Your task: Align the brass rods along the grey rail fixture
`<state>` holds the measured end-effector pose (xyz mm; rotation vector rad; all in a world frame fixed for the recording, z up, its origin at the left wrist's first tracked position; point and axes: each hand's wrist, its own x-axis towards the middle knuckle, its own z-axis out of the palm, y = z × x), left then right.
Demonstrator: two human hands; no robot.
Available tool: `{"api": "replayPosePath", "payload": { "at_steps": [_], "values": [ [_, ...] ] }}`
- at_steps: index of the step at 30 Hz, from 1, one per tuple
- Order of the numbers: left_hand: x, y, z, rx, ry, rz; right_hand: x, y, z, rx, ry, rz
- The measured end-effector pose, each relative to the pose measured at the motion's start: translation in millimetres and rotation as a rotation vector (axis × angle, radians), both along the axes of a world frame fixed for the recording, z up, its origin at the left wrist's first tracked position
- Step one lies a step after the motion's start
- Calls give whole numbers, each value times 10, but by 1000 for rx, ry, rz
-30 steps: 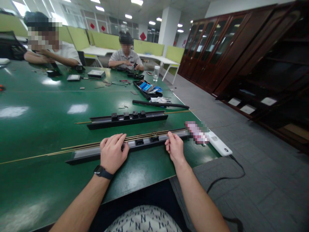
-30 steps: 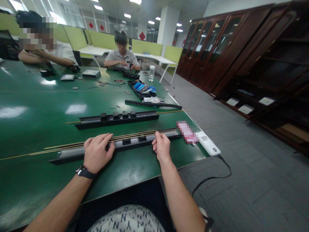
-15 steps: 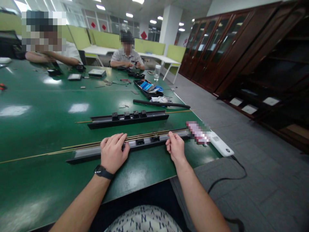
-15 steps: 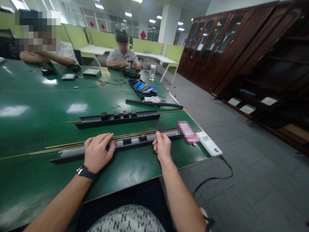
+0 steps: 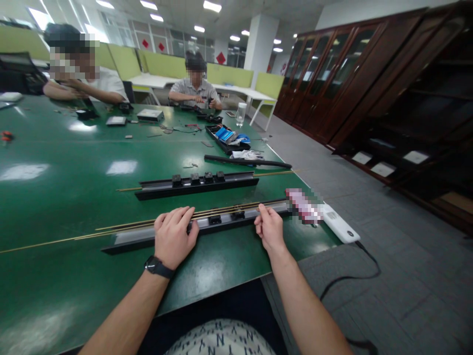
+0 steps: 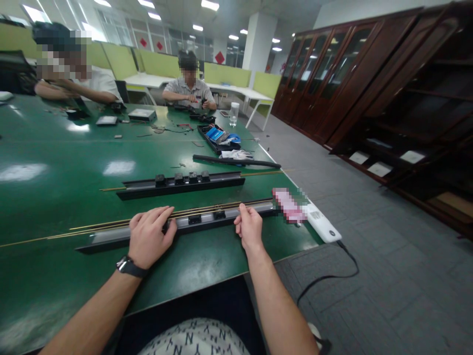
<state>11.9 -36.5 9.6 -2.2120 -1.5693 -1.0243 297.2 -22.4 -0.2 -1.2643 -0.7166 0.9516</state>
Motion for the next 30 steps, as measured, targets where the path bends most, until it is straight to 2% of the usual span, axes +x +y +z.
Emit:
{"api": "replayPosePath", "payload": {
  "at_steps": [30],
  "values": [
    [-2, 3, -7, 21, 13, 4, -9, -1, 14, 12, 13, -9]
  ]
}}
